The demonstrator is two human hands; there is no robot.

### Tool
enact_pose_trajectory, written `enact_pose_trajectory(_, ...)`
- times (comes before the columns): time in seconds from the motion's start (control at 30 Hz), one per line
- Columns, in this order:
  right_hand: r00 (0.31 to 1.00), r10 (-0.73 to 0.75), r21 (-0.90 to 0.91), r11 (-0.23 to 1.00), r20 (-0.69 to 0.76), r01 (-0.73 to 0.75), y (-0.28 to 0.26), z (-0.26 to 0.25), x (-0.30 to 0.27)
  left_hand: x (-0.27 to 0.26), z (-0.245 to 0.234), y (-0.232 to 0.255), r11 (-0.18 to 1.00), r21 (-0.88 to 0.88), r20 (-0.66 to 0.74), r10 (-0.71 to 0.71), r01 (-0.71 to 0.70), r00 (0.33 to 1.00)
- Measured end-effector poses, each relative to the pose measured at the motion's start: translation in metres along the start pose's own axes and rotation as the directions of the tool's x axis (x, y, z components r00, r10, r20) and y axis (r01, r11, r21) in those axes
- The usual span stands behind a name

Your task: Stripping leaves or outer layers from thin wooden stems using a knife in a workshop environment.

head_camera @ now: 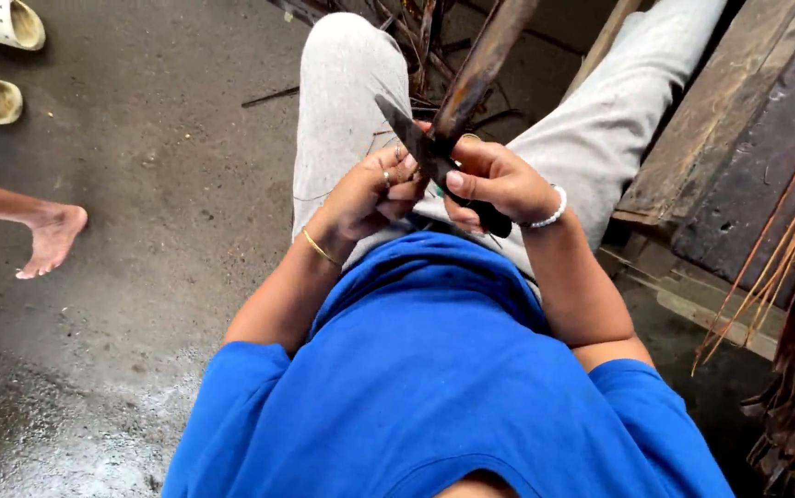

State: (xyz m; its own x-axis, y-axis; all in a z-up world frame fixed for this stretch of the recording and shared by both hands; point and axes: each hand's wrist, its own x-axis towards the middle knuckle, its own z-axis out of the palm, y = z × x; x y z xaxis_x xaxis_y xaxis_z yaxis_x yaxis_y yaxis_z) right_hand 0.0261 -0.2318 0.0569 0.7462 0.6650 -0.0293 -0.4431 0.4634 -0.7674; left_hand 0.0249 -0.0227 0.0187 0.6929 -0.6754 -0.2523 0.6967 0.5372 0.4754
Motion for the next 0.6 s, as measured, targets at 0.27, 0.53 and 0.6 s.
enact_pose_trajectory(0.27, 0.983, -0.050, 0.247, 0.969, 0.178, 0.005, 0.024, -0.014, -0.012, -0.015, -0.005, -0.005, 0.875, -0.369, 0.294, -0.210, 0.313, 0.933)
enact_pose_trajectory(0.53, 0.973, -0.058, 0.415, 0.909, 0.222, -0.040, 0.045, -0.021, -0.024, -0.017, -0.030, -0.020, 0.853, -0.341, 0.366, -0.268, 0.396, 0.891)
enact_pose_trajectory(0.6, 0.975, -0.051, 0.421, 0.906, 0.215, -0.045, 0.047, -0.021, -0.026, -0.019, -0.025, -0.019, 0.861, -0.333, 0.362, -0.260, 0.385, 0.895)
